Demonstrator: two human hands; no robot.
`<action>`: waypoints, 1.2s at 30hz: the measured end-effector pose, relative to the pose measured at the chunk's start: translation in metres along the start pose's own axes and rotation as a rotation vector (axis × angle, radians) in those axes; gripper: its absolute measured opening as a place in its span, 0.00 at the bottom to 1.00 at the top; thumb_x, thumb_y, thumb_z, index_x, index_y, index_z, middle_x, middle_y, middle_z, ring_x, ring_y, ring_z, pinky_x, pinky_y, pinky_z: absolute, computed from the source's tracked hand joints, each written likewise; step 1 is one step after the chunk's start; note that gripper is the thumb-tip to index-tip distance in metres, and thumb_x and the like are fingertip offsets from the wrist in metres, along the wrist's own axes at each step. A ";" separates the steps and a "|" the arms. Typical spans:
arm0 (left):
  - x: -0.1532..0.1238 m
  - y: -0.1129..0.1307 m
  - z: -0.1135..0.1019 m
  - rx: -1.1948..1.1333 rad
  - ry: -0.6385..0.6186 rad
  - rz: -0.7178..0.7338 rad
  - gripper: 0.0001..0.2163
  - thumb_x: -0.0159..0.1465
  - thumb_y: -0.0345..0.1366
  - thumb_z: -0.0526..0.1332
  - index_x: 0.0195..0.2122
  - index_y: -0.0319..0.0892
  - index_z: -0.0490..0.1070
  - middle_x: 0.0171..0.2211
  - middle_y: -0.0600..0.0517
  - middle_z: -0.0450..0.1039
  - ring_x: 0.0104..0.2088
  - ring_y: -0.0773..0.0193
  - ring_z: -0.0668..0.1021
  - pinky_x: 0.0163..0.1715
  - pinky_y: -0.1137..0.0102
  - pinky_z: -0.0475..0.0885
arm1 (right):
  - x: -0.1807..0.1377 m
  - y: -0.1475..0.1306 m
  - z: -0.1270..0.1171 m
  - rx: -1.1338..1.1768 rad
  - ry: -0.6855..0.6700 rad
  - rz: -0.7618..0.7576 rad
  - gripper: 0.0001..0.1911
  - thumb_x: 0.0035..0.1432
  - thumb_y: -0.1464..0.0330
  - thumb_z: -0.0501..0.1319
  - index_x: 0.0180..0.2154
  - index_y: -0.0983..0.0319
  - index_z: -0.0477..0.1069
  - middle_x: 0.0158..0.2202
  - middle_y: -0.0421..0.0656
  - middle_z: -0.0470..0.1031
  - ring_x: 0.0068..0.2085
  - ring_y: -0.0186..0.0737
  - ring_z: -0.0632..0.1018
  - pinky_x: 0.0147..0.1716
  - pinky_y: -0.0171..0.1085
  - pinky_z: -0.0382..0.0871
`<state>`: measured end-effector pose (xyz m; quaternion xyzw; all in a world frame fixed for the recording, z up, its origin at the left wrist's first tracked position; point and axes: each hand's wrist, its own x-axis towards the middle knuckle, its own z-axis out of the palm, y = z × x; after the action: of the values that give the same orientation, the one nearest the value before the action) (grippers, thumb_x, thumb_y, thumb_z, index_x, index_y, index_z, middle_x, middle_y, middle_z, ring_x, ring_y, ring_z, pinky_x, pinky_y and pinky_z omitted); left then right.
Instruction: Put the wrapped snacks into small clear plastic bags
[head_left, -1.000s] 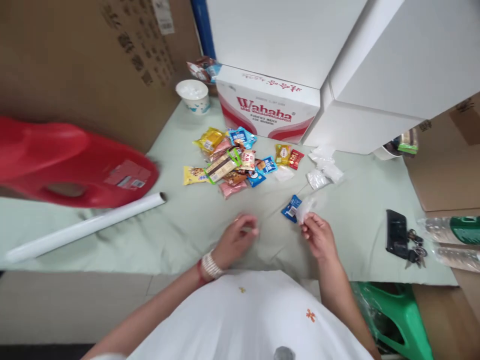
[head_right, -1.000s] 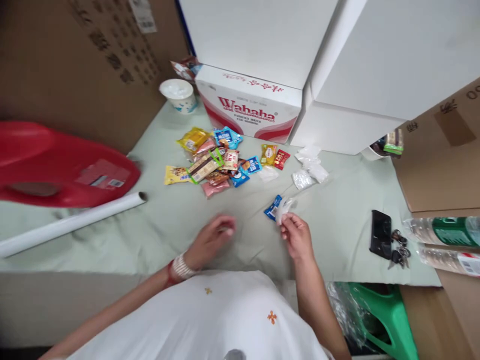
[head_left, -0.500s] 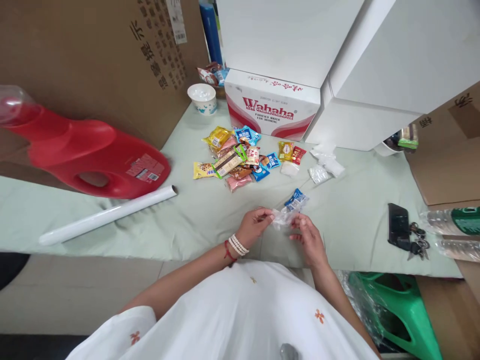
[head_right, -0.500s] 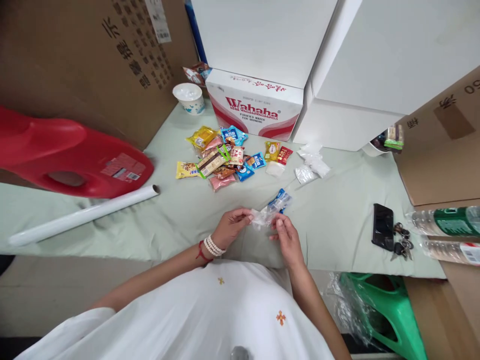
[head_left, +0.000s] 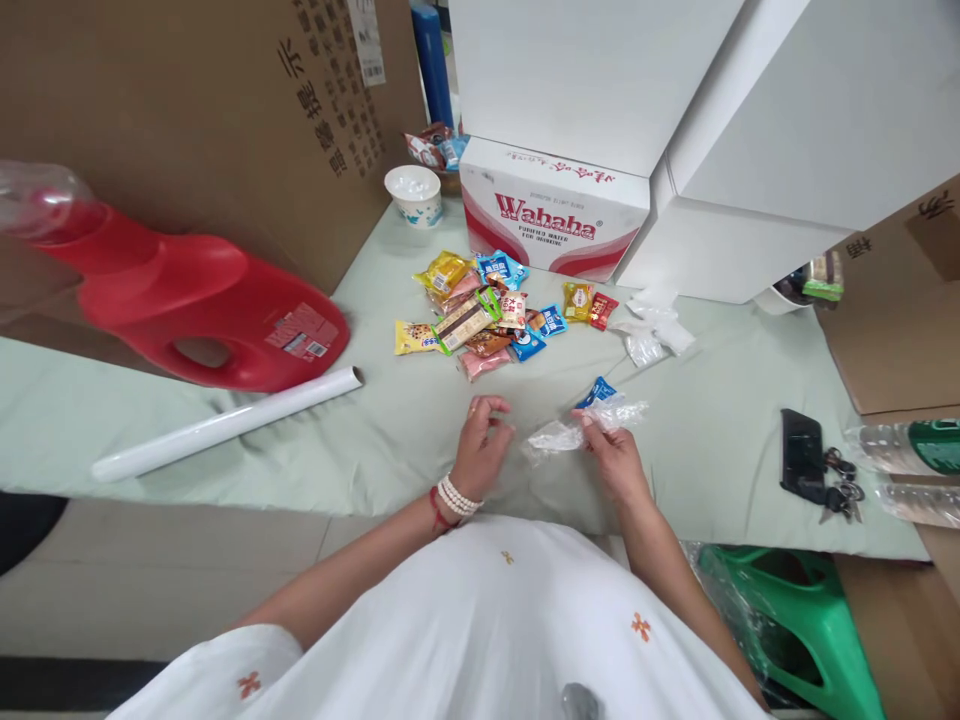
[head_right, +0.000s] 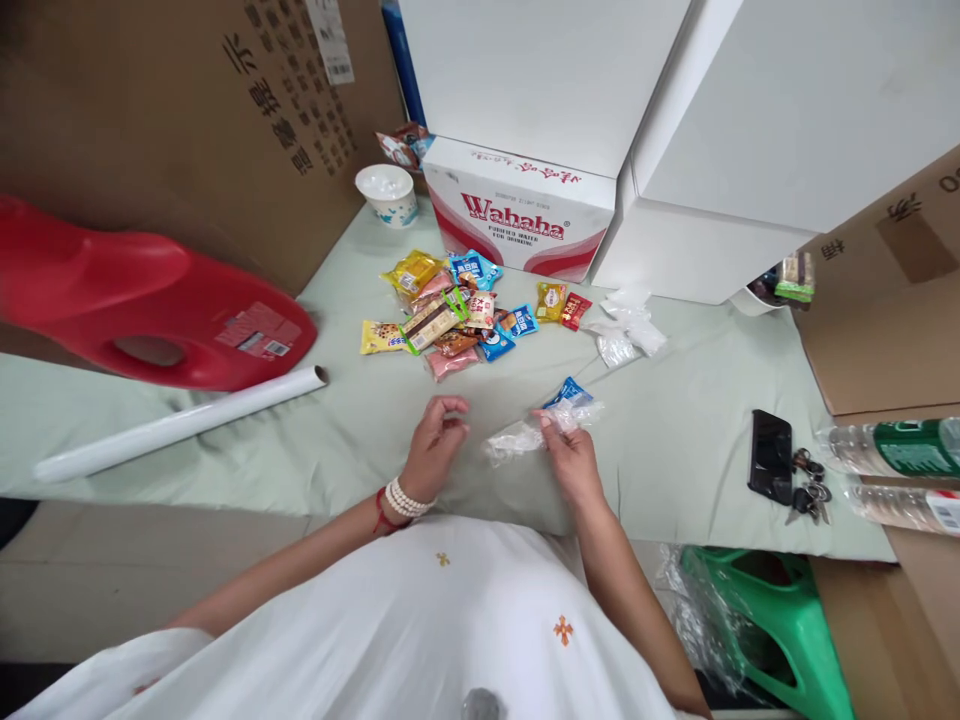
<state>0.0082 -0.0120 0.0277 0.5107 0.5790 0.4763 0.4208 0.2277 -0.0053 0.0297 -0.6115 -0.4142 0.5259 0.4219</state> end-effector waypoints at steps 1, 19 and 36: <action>0.004 0.006 0.002 0.005 -0.010 0.060 0.06 0.61 0.35 0.61 0.40 0.44 0.71 0.42 0.49 0.72 0.46 0.58 0.75 0.46 0.64 0.72 | 0.001 -0.002 0.002 -0.042 -0.031 -0.020 0.26 0.55 0.47 0.68 0.43 0.62 0.84 0.38 0.45 0.83 0.42 0.47 0.79 0.42 0.41 0.70; 0.023 0.000 0.028 -0.403 -0.105 -0.189 0.16 0.56 0.49 0.73 0.30 0.41 0.75 0.30 0.54 0.71 0.31 0.67 0.73 0.34 0.71 0.71 | 0.005 -0.014 -0.005 0.166 -0.059 -0.021 0.20 0.56 0.48 0.70 0.34 0.58 0.76 0.37 0.42 0.76 0.33 0.37 0.73 0.32 0.35 0.69; 0.009 0.000 0.020 -0.324 -0.252 -0.246 0.19 0.58 0.53 0.71 0.38 0.42 0.74 0.36 0.51 0.76 0.39 0.62 0.77 0.39 0.69 0.72 | 0.008 -0.015 0.026 0.120 0.053 -0.032 0.21 0.47 0.51 0.74 0.34 0.59 0.76 0.28 0.38 0.72 0.28 0.34 0.68 0.30 0.35 0.64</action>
<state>0.0268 -0.0003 0.0235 0.4172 0.4958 0.4407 0.6212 0.2022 0.0091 0.0396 -0.5921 -0.3802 0.5266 0.4771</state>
